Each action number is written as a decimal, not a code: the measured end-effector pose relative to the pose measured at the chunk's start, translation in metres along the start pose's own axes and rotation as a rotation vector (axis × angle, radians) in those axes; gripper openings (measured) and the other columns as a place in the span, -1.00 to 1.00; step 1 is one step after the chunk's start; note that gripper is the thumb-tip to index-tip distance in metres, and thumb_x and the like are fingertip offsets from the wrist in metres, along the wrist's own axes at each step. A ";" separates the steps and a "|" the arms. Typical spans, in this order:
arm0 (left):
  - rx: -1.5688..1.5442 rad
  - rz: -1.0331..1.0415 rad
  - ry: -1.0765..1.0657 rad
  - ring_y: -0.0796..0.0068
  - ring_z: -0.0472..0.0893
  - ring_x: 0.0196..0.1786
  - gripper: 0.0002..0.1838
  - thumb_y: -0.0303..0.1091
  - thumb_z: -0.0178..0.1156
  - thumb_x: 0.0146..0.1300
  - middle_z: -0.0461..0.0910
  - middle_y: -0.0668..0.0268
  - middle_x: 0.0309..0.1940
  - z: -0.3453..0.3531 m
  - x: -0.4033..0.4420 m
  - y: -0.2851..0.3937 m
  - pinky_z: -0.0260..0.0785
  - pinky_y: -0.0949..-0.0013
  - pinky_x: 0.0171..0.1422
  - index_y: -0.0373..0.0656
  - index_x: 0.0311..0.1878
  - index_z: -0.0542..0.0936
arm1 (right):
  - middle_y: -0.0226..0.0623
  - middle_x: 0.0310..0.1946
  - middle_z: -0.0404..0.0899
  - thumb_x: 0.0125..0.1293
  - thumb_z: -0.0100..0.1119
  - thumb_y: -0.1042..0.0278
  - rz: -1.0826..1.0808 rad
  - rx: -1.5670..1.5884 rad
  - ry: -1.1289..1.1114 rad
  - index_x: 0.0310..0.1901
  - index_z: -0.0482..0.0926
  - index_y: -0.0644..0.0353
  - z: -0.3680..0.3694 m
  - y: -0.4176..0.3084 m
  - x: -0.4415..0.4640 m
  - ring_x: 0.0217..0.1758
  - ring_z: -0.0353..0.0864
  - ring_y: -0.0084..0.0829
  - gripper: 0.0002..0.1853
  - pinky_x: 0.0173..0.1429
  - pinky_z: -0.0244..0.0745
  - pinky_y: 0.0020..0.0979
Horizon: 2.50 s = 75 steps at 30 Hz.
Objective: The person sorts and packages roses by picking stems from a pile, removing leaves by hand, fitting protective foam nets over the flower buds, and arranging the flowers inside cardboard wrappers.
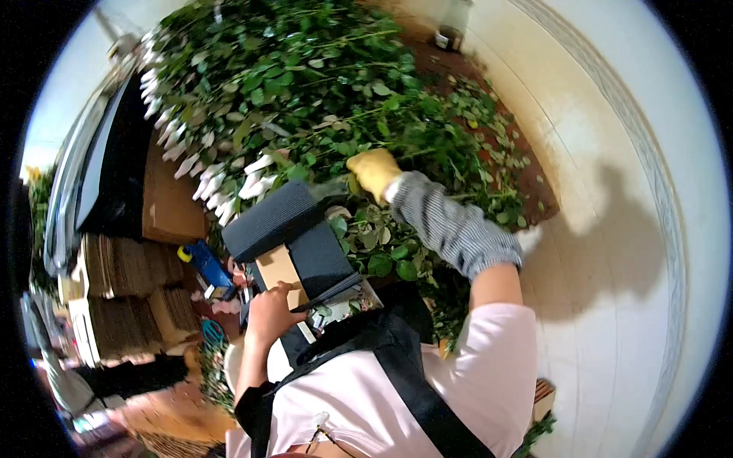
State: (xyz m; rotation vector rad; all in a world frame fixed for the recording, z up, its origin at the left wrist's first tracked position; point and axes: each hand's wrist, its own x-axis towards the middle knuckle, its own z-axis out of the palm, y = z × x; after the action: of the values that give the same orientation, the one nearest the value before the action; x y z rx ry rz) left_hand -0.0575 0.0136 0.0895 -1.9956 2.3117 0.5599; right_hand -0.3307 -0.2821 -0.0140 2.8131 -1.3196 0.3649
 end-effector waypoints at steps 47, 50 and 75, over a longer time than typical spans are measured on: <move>-0.363 0.114 -0.366 -0.07 0.66 0.08 -0.15 -0.32 0.48 -0.03 0.65 0.05 0.10 -0.004 0.038 -0.042 0.55 0.09 0.12 0.04 0.39 0.35 | -0.20 0.18 0.64 0.45 0.15 0.24 -0.138 0.599 0.432 0.29 0.49 0.15 -0.131 -0.028 0.259 0.19 0.65 -0.20 -0.57 0.33 0.51 -0.20; -0.469 0.151 -0.320 0.06 0.70 0.05 -0.18 -0.39 0.42 -0.02 0.66 0.04 0.07 0.001 0.032 -0.051 0.57 0.15 0.11 0.04 0.39 0.38 | -0.16 0.13 0.66 0.42 0.17 0.14 0.072 0.375 0.409 0.26 0.52 0.10 -0.109 -0.022 0.322 0.13 0.66 -0.13 -0.56 0.24 0.57 -0.19; -0.860 0.070 0.063 0.29 0.69 -0.08 -0.70 -0.42 0.45 0.20 0.60 0.18 -0.08 0.038 -0.004 -0.055 0.56 0.32 0.05 -0.31 -0.03 0.66 | -0.19 -0.35 0.73 0.17 0.33 0.48 -0.153 0.107 0.531 -0.19 0.71 0.15 -0.113 -0.032 0.136 -0.18 0.71 -0.17 -0.84 -0.02 0.56 -0.16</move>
State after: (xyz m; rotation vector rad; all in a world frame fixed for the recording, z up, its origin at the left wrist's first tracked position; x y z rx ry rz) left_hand -0.0114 0.0225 0.0412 -2.2072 2.4082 1.7570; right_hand -0.2455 -0.3515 0.1277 2.5914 -0.9866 1.1057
